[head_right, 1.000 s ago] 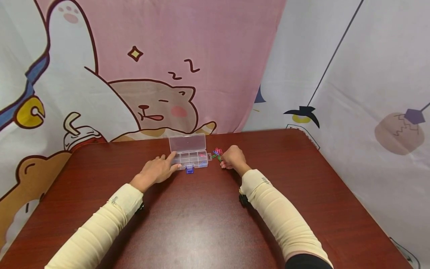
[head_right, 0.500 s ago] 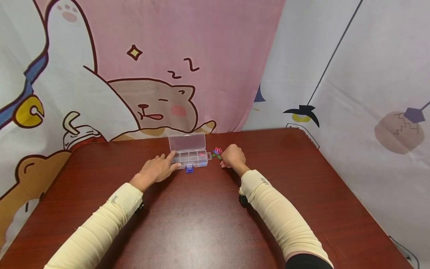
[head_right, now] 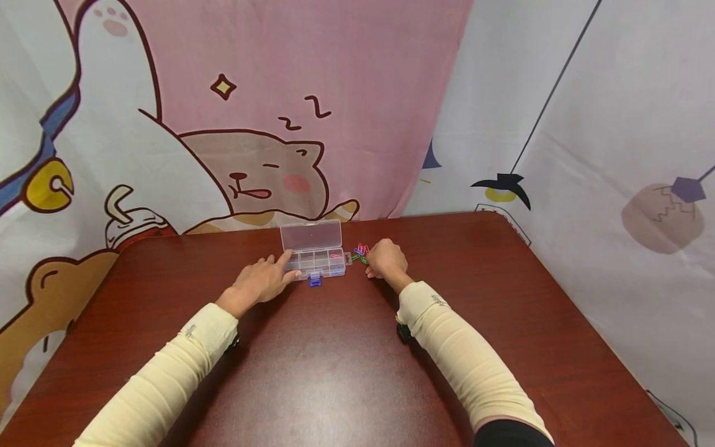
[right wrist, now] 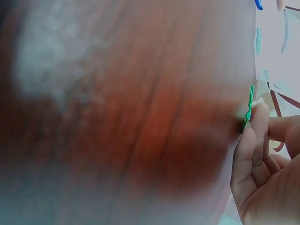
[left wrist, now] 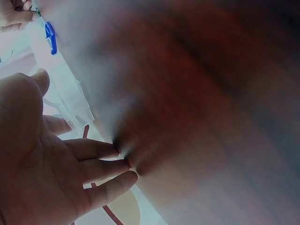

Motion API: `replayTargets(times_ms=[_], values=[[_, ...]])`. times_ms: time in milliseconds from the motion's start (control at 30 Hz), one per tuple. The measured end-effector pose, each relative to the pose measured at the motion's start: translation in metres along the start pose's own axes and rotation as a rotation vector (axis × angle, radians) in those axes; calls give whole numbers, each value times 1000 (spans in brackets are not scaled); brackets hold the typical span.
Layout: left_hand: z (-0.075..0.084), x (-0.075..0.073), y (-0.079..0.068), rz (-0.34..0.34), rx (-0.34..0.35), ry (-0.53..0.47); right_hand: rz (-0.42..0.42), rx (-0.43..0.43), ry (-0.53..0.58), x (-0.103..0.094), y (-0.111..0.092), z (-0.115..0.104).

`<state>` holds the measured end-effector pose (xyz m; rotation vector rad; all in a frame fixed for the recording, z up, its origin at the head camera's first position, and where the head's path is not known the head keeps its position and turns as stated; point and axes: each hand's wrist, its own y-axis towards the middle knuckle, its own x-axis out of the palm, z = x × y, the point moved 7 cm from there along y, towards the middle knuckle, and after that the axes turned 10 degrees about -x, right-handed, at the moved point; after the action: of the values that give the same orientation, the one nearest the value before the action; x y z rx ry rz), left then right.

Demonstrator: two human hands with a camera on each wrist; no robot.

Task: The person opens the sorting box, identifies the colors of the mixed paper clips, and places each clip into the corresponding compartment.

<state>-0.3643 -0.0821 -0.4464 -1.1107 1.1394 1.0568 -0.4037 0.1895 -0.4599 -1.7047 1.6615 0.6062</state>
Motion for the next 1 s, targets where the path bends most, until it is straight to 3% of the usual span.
replayTargets(times_ms=[400, 633, 733, 1000], values=[[-1, -1, 0, 3, -2, -5, 21, -7, -130, -2, 1, -7], [-1, -3, 0, 4, -3, -7, 25, -19, -122, -2, 2, -6], [-1, -3, 0, 8, -2, -6, 11, -15, -47, -1, 3, -1], [0, 0, 0, 3, 3, -6, -48, 58, 330, 2, 4, 13]])
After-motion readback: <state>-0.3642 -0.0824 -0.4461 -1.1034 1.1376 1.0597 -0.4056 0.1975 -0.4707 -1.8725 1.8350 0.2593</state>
